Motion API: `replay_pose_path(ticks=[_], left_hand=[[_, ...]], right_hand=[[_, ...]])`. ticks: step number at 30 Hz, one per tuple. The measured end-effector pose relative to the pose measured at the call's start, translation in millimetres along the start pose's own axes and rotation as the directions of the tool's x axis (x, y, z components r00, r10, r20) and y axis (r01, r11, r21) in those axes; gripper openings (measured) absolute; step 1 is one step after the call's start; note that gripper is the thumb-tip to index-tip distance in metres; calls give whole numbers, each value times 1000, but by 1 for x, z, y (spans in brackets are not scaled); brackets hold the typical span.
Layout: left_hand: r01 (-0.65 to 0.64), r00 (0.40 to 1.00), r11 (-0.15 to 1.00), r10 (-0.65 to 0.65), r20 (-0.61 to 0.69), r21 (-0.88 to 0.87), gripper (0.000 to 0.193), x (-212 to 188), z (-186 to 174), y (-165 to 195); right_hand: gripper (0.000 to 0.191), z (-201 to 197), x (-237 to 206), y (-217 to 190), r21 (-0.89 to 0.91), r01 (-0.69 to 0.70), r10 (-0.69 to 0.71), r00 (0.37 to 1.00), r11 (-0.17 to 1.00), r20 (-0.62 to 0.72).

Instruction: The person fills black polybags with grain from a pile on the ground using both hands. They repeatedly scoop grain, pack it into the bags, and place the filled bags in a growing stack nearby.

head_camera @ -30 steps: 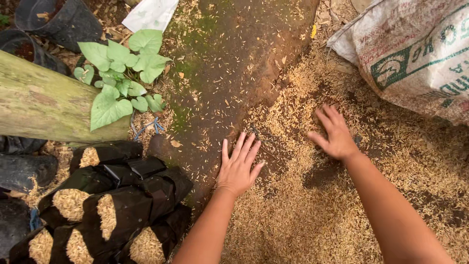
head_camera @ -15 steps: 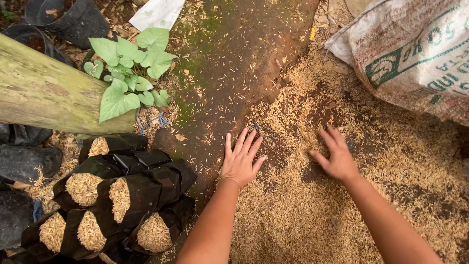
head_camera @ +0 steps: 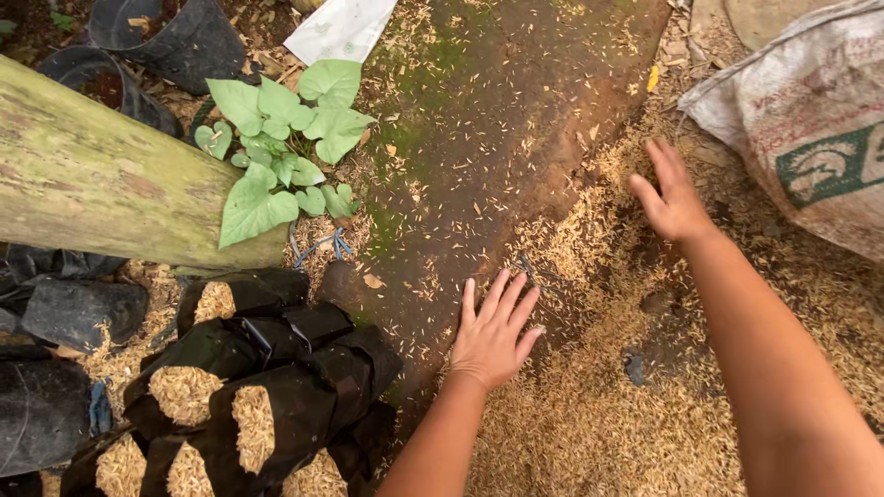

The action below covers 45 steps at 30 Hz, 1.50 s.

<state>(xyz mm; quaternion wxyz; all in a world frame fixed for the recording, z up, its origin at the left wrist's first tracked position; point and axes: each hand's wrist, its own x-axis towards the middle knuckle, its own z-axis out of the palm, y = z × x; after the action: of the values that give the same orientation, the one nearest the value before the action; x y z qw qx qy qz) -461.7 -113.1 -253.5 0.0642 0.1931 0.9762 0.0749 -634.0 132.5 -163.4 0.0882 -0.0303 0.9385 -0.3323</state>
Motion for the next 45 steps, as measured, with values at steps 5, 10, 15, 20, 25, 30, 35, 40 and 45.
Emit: replay_pose_path(ticks=[5, 10, 15, 20, 25, 30, 35, 40, 45], left_hand=[[-2, 1000, 1000, 3, -11, 24, 63, 2, -6, 1], [11, 989, 997, -23, 148, 83, 65, 1, -16, 12], [-21, 974, 984, -20, 224, 179, 64, -17, -30, 35], [61, 923, 998, -60, 381, 10, 68, -94, -16, 106], [221, 945, 850, -65, 321, -478, 63, -190, 3, 200], [210, 928, 905, -66, 366, -370, 58, -199, -21, 196], [176, 945, 980, -141, 295, -95, 59, -159, -37, 138], [-38, 999, 997, 37, 13, 60, 67, -110, -35, 104], [-73, 977, 975, 27, 213, 208, 75, -63, -27, 120]], right_hand=[[79, 27, -24, -9, -184, 235, -248, 967, 954, -51], [81, 54, -141, 38, -255, 449, -379, 882, 856, 282], [77, 70, -273, 75, -260, 478, -280, 789, 839, 546], [64, 73, -371, 82, -66, 469, -388, 795, 881, 466], [45, 48, -350, 97, -239, 194, -240, 954, 951, -180], [59, 17, -318, 91, -466, 70, -15, 993, 882, 121], [34, -17, -301, 83, -219, -122, 143, 986, 968, 85], [88, -91, -313, 143, 193, -417, 456, 855, 888, -247], [98, -124, -338, 203, 4, -544, 536, 824, 839, -185]])
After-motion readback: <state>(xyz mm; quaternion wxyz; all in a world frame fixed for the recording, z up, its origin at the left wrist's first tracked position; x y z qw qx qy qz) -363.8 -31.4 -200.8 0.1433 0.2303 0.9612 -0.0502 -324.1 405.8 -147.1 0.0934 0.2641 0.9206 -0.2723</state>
